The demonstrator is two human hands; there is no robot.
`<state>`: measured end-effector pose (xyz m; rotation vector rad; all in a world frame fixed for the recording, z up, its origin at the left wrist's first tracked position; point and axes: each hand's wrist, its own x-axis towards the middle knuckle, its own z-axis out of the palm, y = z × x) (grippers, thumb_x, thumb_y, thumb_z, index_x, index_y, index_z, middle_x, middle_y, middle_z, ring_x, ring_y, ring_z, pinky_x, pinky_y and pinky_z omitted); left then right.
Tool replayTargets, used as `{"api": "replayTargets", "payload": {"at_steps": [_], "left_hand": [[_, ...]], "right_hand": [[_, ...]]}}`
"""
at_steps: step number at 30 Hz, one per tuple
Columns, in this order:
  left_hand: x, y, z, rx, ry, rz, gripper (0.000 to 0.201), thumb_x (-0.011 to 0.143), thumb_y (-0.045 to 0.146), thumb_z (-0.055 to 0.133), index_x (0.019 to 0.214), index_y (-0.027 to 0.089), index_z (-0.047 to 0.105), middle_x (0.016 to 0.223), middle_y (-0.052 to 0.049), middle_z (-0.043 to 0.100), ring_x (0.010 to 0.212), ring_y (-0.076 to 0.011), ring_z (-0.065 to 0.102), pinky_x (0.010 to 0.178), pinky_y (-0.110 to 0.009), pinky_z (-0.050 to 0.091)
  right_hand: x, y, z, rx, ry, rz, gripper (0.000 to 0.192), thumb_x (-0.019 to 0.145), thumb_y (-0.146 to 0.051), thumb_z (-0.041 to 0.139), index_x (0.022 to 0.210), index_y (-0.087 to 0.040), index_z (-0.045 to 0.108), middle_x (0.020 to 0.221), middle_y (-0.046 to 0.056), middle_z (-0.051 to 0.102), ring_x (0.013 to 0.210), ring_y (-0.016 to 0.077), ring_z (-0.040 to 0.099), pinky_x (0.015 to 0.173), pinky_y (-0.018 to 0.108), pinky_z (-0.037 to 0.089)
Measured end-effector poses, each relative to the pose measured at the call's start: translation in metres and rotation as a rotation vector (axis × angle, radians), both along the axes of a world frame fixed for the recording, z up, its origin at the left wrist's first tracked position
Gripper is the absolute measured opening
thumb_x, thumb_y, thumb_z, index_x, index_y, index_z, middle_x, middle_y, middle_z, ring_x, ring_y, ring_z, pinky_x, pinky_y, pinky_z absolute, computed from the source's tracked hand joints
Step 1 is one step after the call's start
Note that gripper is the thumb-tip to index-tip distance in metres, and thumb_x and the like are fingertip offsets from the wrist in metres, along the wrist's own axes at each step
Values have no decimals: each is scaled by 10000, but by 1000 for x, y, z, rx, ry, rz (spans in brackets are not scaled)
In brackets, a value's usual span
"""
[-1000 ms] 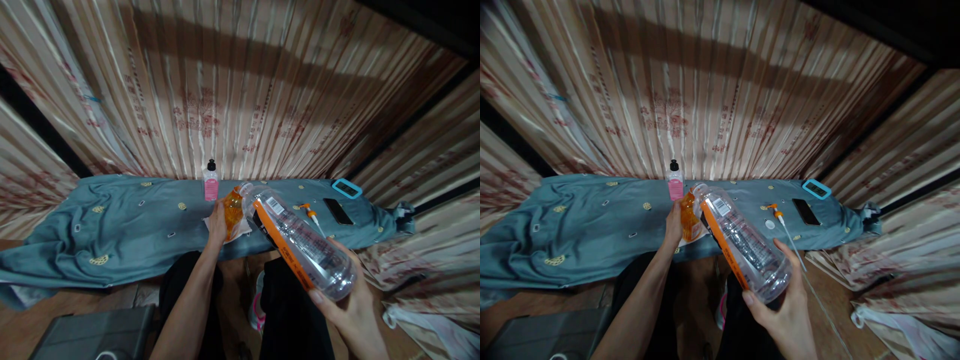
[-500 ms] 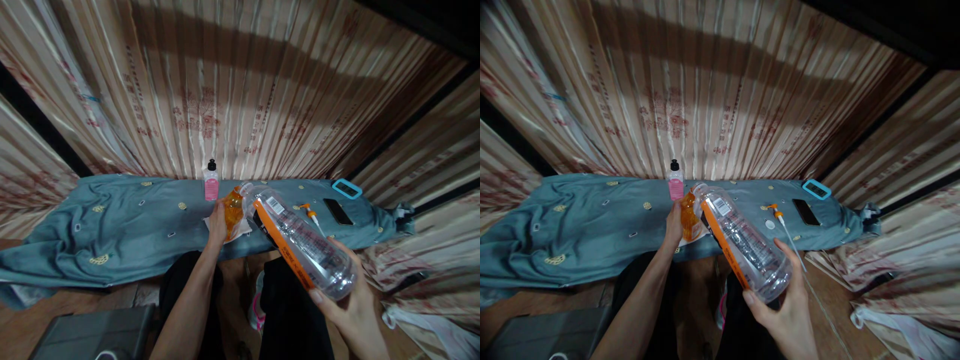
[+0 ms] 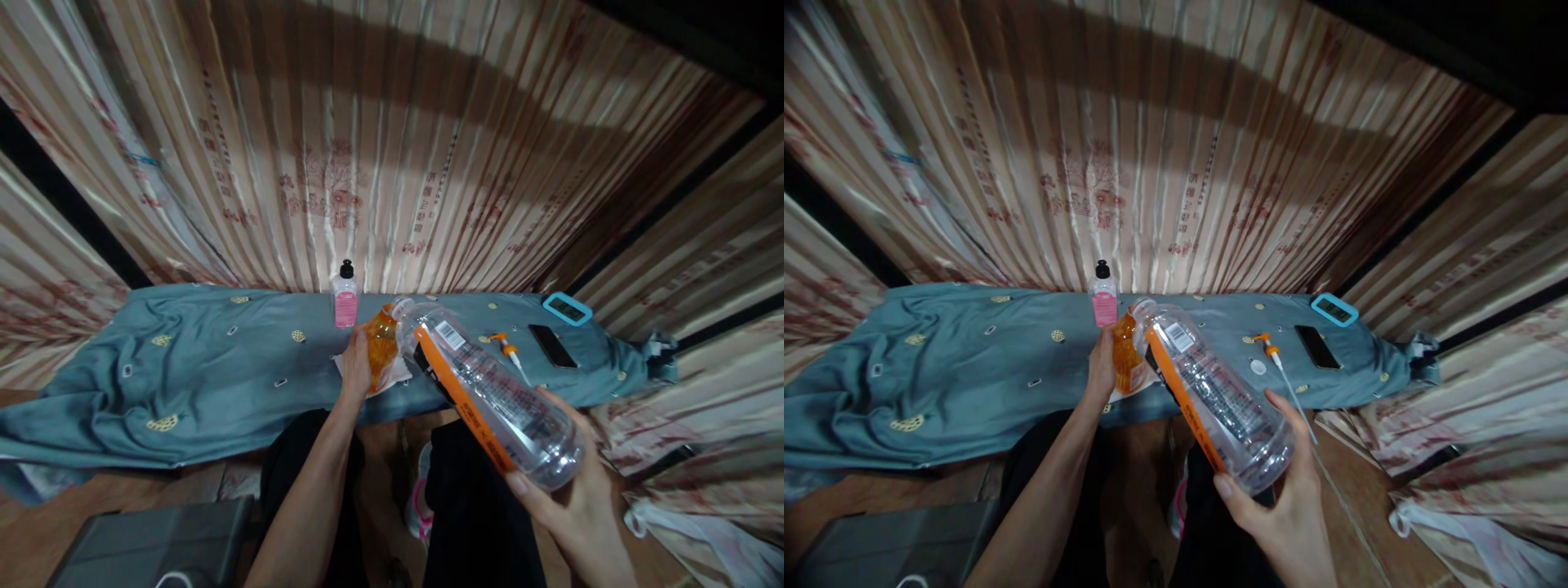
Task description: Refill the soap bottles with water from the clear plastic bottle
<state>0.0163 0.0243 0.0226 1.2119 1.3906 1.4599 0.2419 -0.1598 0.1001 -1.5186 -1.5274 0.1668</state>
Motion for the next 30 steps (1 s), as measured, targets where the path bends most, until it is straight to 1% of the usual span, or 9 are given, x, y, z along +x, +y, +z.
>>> {"api": "replayTargets", "payload": {"at_steps": [8,15,22,30], "left_hand": [[1,1,-1,-1,14,14,517,999,534,274,1146,217,655,1153,-87,757,1137,-261,685,1055,-428,505],[0,1,-2,-9,26,13,562,999,583,263,1148,221,665,1152,-88,760,1143,-263,688,1066,-421,500],[0,0,2,-30,12,9,490,1006,493,276,1151,214,652,1158,-92,751,1153,-264,684,1087,-442,487],[0,1,1,-18,20,12,495,1002,519,282,1135,223,656,1121,-79,761,1120,-262,691,1061,-434,499]], "right_hand": [[0,0,-1,-14,17,0,777,785,-577,745,1433,-253,462,1368,124,567,1220,350,583,1003,495,459],[-1,0,1,-14,40,5,784,780,-565,753,1438,-258,458,1374,111,563,1228,335,576,998,454,461],[-1,0,0,-5,35,6,768,786,-568,751,1432,-271,462,1363,106,571,1219,329,583,998,447,462],[-1,-1,2,-7,6,4,763,797,-570,739,1436,-265,455,1356,115,571,1216,337,587,1001,475,467]]}}
